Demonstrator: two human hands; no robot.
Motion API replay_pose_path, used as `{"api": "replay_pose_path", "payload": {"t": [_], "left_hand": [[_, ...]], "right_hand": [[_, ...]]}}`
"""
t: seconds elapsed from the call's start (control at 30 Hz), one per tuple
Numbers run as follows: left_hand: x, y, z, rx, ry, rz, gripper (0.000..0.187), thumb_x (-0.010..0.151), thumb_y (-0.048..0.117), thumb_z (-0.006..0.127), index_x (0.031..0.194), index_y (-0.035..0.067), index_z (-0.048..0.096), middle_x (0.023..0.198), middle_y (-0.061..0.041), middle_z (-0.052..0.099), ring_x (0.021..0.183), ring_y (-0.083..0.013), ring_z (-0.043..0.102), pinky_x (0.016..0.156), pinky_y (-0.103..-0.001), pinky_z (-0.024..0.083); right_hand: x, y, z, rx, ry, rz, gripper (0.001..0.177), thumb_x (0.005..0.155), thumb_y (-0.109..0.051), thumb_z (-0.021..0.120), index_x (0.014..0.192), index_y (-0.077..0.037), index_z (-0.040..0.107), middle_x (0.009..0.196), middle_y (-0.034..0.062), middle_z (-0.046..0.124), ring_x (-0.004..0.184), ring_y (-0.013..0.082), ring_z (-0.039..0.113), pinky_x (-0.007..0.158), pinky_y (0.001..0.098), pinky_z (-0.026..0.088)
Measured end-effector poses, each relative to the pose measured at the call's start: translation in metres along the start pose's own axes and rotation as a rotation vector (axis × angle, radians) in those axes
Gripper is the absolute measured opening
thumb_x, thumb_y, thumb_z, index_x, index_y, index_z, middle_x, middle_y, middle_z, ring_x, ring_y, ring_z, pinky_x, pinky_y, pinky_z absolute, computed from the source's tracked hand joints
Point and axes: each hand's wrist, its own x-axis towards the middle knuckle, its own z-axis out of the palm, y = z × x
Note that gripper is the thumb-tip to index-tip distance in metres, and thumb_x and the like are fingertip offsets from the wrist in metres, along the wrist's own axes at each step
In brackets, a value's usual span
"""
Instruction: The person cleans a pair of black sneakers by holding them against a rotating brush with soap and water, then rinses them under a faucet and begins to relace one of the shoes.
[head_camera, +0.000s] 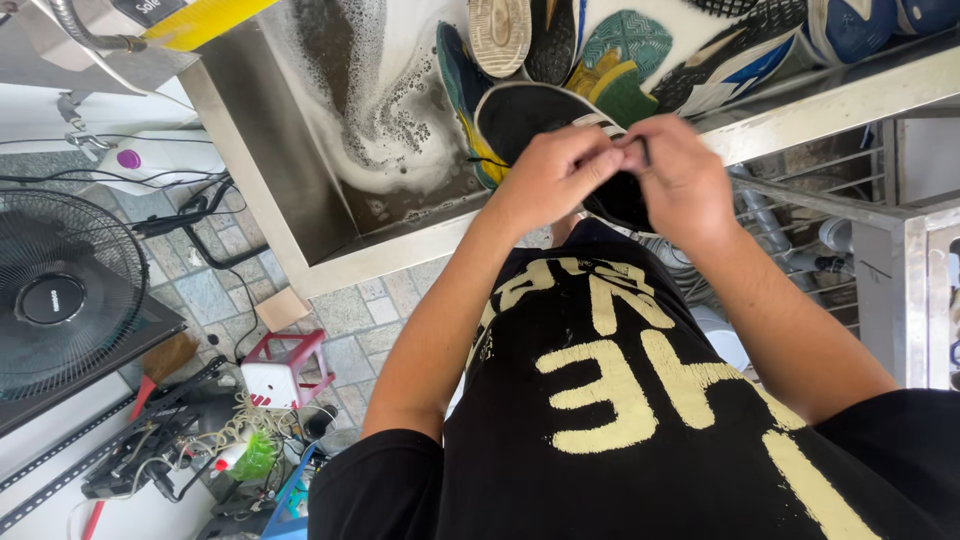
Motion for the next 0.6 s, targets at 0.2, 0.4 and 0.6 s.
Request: {"api": "replay_pose_path", "payload": {"t": [0.2,0.4,0.6], "left_hand": [[-0.006,-0.019,-0.001,0.249,-0.199,0.116,0.016,0.090,0.018,0.079,0.095,0.003,0.075,0.086,-0.008,0.071,0.076,-0.0139,0.066,0.071,-0.031,0.055],[0.000,-0.066,0.009,-0.725,0.186,-0.435,0.021,0.094,0.021,0.073,0.102,0.002,0.074,0.097,-0.003,0.074,0.085,-0.0120,0.065,0.075,-0.038,0.063],[0.003,-0.075,0.015,-0.936,0.153,-0.213,0.023,0.098,0.020,0.073,0.110,0.001,0.072,0.110,-0.005,0.074,0.100,-0.0141,0.066,0.098,-0.031,0.053]], "right_hand": [[-0.012,0.019,0.016,0.390,0.373,0.390,0.014,0.121,-0.010,0.052,0.118,0.002,0.050,0.106,0.0070,0.063,0.079,0.0122,0.070,0.072,0.0279,0.059],[0.008,-0.017,-0.002,-0.137,-0.052,-0.023,0.043,0.084,-0.029,0.087,0.108,-0.001,0.065,0.093,0.0080,0.064,0.089,0.0312,0.060,0.079,0.0433,0.051],[0.021,-0.034,0.004,-0.241,-0.057,-0.206,0.018,0.086,-0.019,0.083,0.083,-0.006,0.070,0.087,0.0039,0.068,0.088,0.0304,0.058,0.082,0.0439,0.047]]}}
